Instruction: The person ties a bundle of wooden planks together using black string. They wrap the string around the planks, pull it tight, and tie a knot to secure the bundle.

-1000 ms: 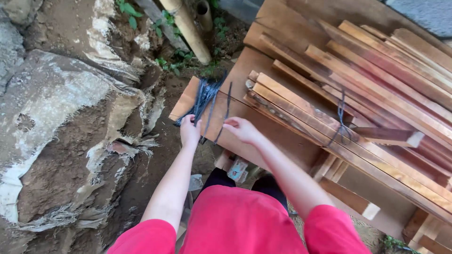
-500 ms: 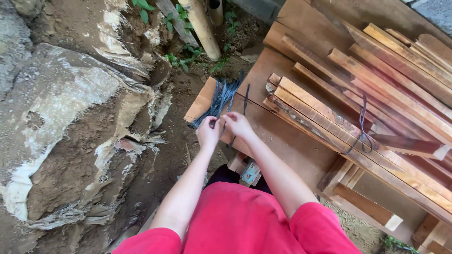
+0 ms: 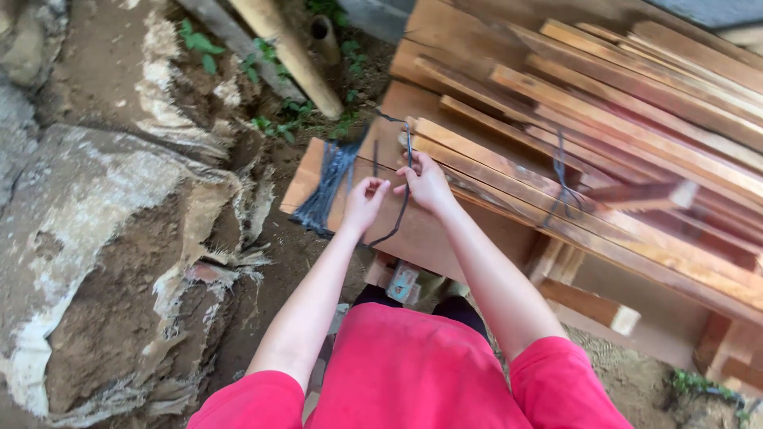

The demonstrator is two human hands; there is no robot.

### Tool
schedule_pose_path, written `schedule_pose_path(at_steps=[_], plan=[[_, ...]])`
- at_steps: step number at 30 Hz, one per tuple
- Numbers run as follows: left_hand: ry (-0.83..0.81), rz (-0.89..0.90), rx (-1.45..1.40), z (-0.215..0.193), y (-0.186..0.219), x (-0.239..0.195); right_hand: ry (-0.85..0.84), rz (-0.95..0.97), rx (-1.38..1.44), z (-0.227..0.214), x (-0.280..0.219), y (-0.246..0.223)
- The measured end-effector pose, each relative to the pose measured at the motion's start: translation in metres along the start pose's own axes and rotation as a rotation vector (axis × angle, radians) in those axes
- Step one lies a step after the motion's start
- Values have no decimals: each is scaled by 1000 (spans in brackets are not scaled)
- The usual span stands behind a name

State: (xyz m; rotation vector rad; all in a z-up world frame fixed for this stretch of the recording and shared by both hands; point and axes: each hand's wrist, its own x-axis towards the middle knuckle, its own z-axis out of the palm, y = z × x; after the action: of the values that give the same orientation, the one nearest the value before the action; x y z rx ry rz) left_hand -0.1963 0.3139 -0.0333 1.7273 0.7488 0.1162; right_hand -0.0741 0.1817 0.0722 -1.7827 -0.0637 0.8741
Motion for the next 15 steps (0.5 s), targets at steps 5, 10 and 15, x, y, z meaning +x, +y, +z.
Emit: schedule_pose_path(at_steps=[5, 10, 15], plan=[[-71, 184, 31, 76, 99, -14, 40, -116, -53, -121, -34, 12], [-170, 347, 35, 190, 199, -75, 143, -92, -190, -258, -118, 11], [-282, 533, 23, 340, 247, -130, 193, -176, -197, -395, -186, 48]])
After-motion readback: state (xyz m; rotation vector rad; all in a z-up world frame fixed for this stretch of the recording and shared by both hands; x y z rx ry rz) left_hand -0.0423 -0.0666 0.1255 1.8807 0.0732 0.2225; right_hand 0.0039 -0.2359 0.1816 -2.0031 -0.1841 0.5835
